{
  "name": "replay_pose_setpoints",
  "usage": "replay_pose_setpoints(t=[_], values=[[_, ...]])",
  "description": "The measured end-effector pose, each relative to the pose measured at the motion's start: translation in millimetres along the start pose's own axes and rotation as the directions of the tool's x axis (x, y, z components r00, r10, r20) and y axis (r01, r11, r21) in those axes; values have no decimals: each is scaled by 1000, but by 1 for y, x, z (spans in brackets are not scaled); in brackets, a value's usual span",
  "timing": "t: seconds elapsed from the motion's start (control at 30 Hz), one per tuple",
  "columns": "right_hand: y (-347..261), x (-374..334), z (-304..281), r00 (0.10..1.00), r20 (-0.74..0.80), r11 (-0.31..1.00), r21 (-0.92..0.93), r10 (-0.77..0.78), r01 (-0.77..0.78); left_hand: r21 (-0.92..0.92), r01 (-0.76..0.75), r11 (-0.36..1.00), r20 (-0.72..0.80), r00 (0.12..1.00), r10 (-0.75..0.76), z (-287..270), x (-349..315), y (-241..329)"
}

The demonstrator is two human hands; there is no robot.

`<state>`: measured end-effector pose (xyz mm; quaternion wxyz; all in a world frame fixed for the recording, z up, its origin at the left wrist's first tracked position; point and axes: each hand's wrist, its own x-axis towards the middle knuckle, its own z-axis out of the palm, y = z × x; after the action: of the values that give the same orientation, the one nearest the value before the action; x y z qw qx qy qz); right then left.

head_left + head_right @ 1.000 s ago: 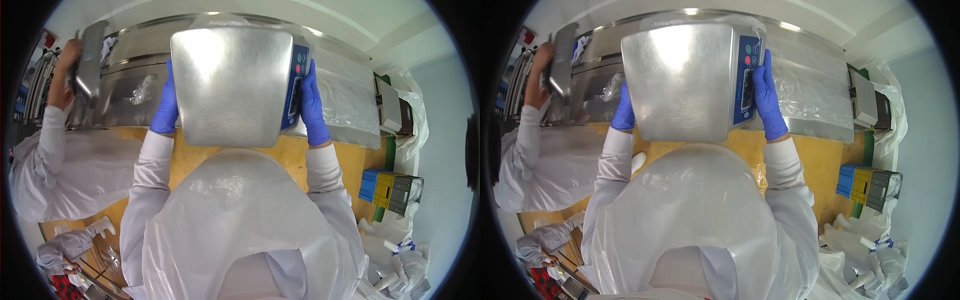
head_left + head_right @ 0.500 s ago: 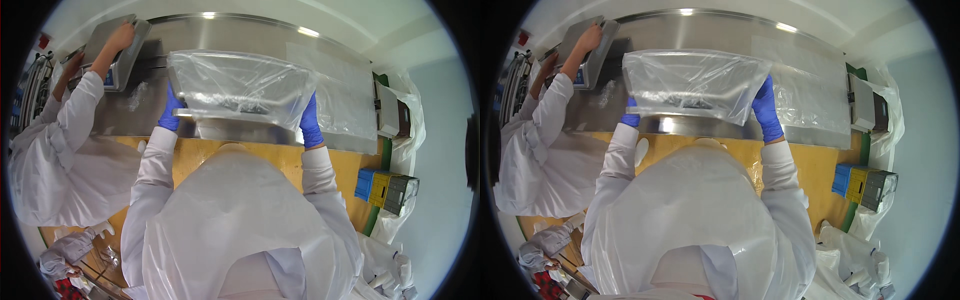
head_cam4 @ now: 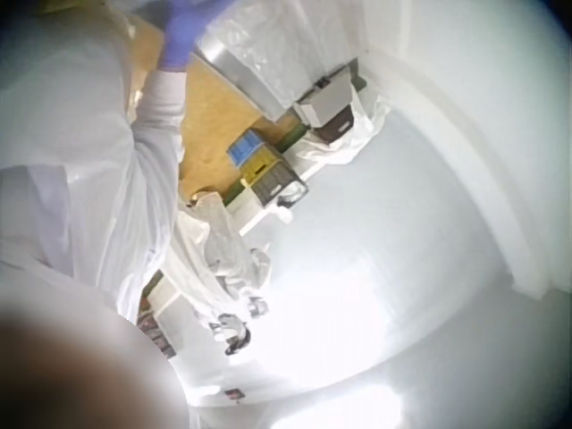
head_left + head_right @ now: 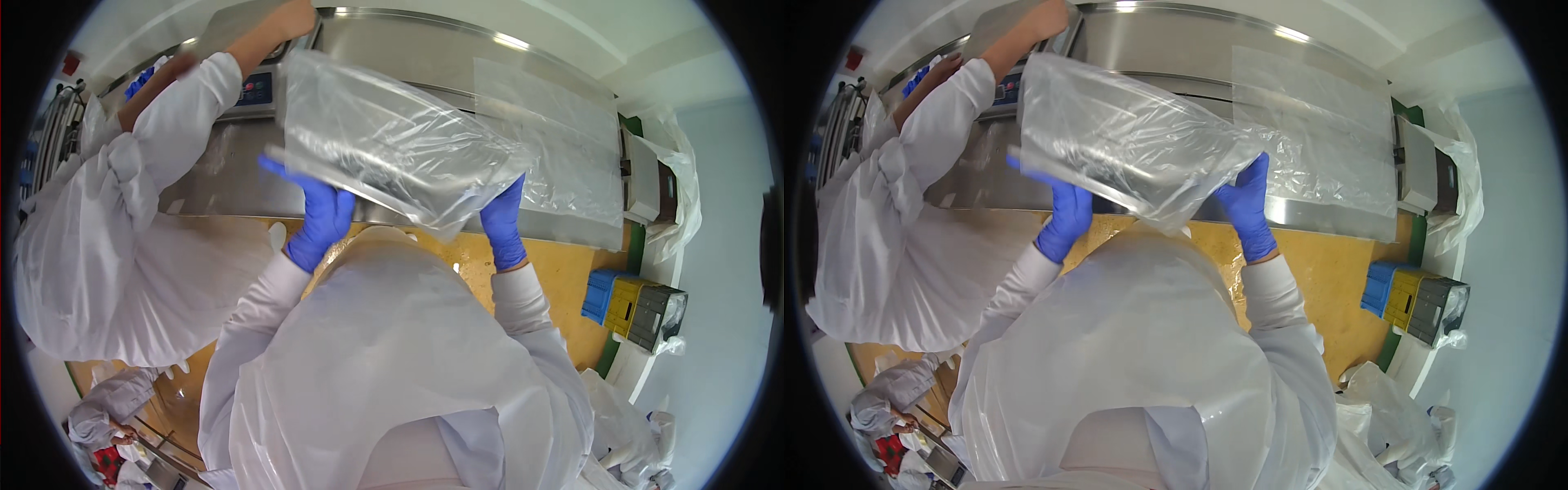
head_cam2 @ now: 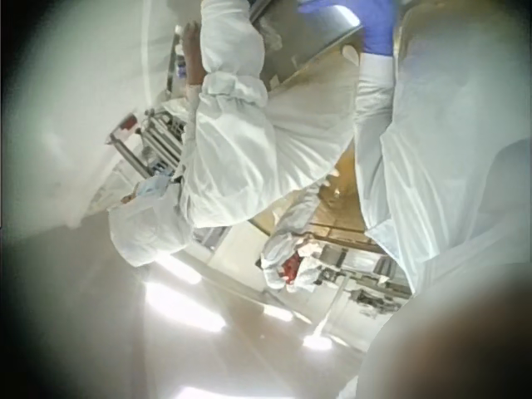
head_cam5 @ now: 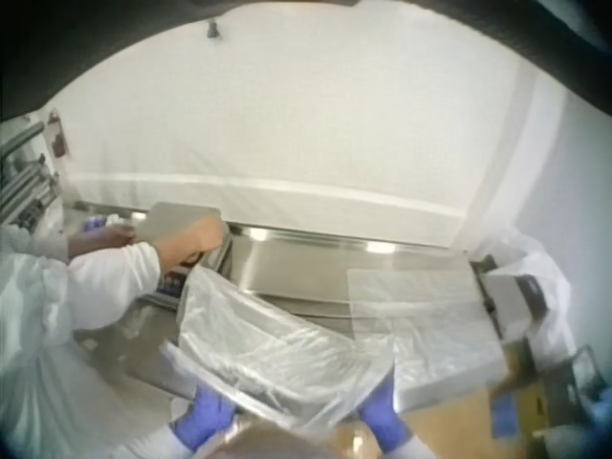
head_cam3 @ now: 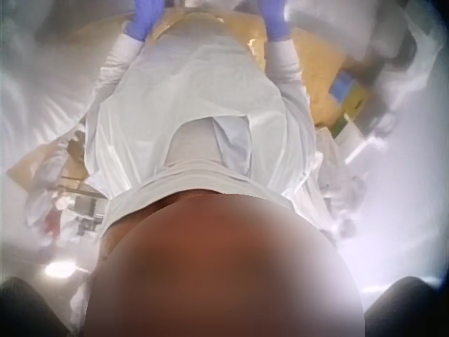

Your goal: The person places a plastic bag on a digital scale, adjusts the scale, and then removes the bag. They repeat this process with another bag, ensuring each is weighed accurately.

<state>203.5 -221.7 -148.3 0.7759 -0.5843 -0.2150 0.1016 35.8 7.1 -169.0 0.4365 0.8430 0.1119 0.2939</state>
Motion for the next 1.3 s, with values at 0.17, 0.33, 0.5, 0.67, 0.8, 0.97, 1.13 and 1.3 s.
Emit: replay_pose_setpoints(t=[0.17, 0.33, 0.5, 0.67, 0.8, 0.97, 1.13, 1.3], values=[[9, -33, 24, 998, 48, 996, -78, -38, 41, -9, 45, 999, -104, 993, -46, -12, 64, 8], [10, -47, 65, 846, 394, 813, -312, -360, 491, -464, 330, 822, 73, 939, -336, -24, 109, -16], [2, -32, 116, 760, 602, 848, -247, -245, 469, -314, 311, 897, 253, 938, -237, -58, 155, -52], [-35, 48, 92, 921, 276, 847, -382, -276, 368, -878, 308, 365, 113, 877, -468, -91, 142, 29], [-47, 146, 79, 960, 19, 949, -147, -278, 278, -72, 181, 981, -226, 955, -193, -51, 77, 100], [-33, 197, 88, 994, 95, 956, -282, -51, 76, 8, 246, 969, -214, 947, -238, -38, 70, 105], [-44, 158, 83, 996, 33, 955, -282, -80, 86, -141, 219, 965, -123, 964, -237, -72, 66, 84], [-62, 87, 65, 994, -84, 959, -280, -75, 49, -177, 111, 978, 46, 993, -104, -109, 74, 47]])
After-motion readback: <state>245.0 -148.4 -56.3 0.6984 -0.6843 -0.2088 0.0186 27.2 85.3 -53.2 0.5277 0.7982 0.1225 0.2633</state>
